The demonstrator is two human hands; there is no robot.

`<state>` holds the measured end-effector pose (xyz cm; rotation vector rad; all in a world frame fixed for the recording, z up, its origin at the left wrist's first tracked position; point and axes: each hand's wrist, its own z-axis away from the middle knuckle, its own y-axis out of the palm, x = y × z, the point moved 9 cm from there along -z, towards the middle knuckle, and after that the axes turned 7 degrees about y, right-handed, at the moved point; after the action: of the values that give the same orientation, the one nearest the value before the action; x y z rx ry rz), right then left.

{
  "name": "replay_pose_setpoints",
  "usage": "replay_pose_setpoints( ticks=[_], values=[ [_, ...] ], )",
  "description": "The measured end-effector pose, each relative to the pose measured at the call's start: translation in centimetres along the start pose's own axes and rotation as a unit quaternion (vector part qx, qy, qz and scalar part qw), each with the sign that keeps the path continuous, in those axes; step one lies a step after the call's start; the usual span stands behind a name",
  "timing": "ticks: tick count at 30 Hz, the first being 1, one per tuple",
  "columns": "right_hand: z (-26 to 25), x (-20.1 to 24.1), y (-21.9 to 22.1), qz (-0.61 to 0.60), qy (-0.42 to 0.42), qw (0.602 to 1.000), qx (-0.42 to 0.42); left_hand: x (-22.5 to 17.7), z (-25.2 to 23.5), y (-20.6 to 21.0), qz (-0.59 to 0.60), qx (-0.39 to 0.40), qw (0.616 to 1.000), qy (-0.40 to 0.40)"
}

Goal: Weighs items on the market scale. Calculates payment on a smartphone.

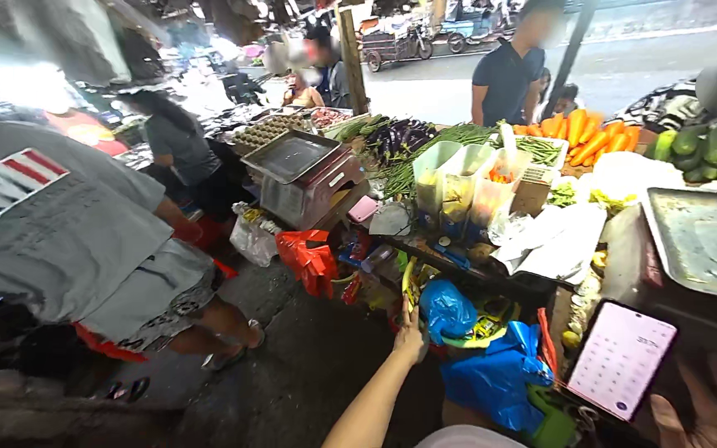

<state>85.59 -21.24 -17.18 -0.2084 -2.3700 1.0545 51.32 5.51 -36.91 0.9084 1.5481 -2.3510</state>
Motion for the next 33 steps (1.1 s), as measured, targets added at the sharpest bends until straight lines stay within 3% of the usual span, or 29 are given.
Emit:
replay_pose_setpoints(
  ticks=[10, 20, 33],
  values=[
    [0.0, 0.1, -0.1, -0.034, -0.003, 0.998, -0.061, -0.2, 0.0, -0.1, -0.001, -0.026, 0.999, 0.021],
    [-0.3, 0.4, -0.1, -0.034, 0.02, 0.998, -0.052, -0.2, 0.1, -0.5, -0.011, -0.066, 0.996, 0.056],
    [-0.1, 1.1, 0.1, -0.009, -0.006, 0.998, -0.058, 0.5, 0.2, -0.9, -0.044, 0.005, 0.999, -0.011]
  ],
)
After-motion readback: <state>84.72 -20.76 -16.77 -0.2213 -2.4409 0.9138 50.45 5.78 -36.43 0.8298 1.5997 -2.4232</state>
